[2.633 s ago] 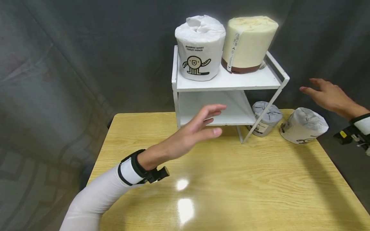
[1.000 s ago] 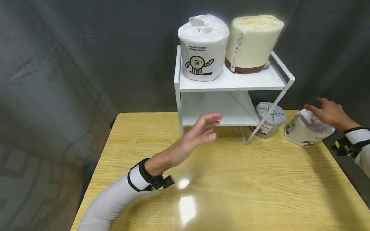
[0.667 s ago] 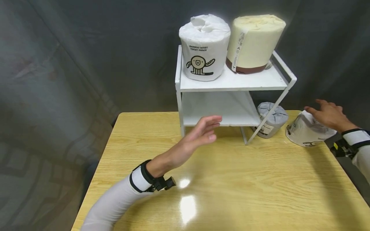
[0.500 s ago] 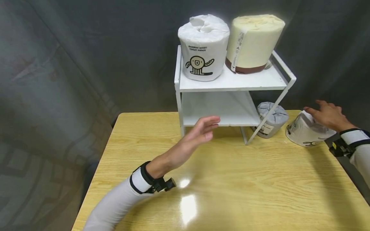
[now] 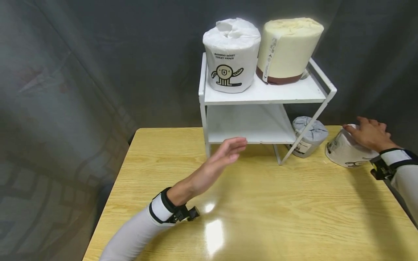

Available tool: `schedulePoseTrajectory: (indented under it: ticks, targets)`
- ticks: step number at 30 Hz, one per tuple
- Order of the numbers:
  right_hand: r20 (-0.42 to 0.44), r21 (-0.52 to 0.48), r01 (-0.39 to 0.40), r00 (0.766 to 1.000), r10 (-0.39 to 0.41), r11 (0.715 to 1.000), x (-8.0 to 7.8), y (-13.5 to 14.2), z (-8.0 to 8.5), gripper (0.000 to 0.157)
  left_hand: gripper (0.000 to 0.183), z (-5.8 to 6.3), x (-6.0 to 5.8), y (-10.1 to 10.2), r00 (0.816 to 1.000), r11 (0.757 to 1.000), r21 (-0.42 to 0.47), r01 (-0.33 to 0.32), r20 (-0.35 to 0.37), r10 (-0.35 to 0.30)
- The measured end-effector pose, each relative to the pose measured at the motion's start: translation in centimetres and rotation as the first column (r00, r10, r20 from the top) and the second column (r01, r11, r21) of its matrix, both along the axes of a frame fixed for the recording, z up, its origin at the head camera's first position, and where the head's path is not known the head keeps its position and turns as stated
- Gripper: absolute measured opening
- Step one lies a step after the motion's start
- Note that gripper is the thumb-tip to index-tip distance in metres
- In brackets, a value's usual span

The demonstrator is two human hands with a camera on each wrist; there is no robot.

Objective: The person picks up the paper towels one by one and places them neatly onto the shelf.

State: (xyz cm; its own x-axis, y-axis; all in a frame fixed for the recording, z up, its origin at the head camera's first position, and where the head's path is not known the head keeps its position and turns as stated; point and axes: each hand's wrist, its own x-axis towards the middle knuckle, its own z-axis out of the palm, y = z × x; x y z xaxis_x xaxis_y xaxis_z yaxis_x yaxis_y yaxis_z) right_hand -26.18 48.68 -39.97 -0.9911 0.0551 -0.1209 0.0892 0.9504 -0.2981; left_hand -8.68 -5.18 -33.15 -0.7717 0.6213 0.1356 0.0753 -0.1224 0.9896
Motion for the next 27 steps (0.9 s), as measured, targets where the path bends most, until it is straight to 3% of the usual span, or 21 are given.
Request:
schedulePoseTrajectory:
  ticks: [9,27]
  targets:
    - [0.017,0.01,-0.016,1.0,0.016,1.0,0.3,0.4,-0.8,0.086,0.063,-1.0,-0.1,0.1,1.0,1.0,0.024,0.007,0.018,-0.007]
    - [0.043,-0.019,-0.004,0.999,0.005,1.0,0.2,0.4,-2.5,0.093,0.062,-3.3,0.0,0.3,0.997,0.999,0.051,-0.019,0.078,0.015]
